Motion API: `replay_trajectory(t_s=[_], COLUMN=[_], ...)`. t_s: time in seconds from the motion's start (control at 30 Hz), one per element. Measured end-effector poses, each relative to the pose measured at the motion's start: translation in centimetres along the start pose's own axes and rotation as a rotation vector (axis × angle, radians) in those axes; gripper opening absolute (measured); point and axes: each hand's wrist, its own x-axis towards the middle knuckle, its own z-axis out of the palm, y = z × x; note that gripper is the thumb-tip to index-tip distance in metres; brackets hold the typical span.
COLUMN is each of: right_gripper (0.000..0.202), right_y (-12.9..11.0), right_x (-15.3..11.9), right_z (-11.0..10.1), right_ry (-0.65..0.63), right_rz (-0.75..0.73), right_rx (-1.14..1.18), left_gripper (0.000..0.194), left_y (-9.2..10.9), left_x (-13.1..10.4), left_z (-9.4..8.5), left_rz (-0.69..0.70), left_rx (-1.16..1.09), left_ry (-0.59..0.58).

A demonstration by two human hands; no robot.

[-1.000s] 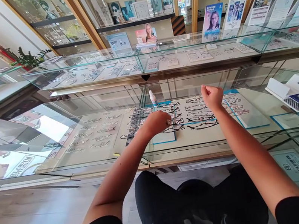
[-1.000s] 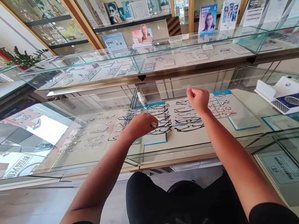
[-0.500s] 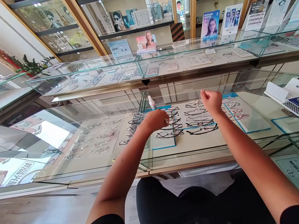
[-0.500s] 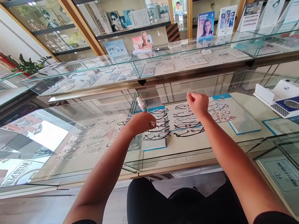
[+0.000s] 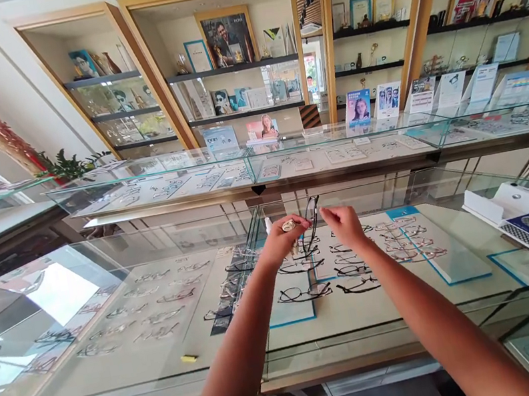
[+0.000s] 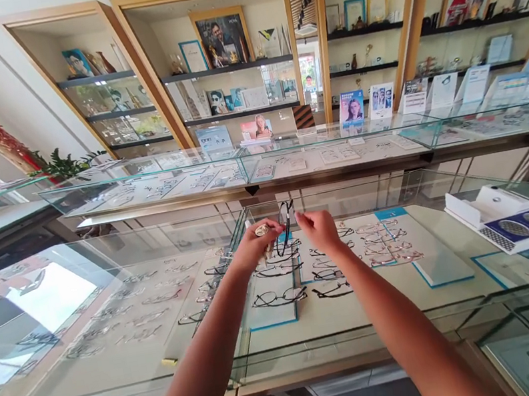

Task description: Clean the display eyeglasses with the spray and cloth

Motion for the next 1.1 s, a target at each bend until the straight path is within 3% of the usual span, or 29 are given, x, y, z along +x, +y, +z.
replay_trajectory(t_s=[0.17,0.27,0.37,0.73,1.0,1.1], right_gripper=[0.049,0.042,0.043,0.043,0.033,0.032], right_y=[-0.4,-1.0,-1.6,-1.8,-1.7,-1.7], right_x=[-2.3,-3.0,-3.1,-3.4,-3.4,-3.3], right_z=[0.7,0.3,0.2,0.0,-0.1,-0.5], right_ry=[-0.033,-0.077,-0.121,-0.119,0.014,0.131], right_rz=[0.063,0.174,0.236,0.259,0.146,0.099], right_rx=[0.188,0.426,0.511,0.513,0.354,0.194], left_gripper=[0.057,0.058,0.055,0.049,0.041,0.038], left_y=[-1.6,-1.8,-1.8,-1.6,-2.7,-2.8], left_x=[-1.0,-1.3,-1.4,-1.5,-1.1,-1.1], left_z=[1.9,2.1,2.1,2.1,2.2,2.0], left_rz=[-0.062,-0.057,-0.046,-0.016,0.094,0.118], left_rx=[-0.274,-0.31,-0.306,-0.267,-0.102,-0.05], left_ry=[0.121,0.148,0.163,0.124,0.203,0.228])
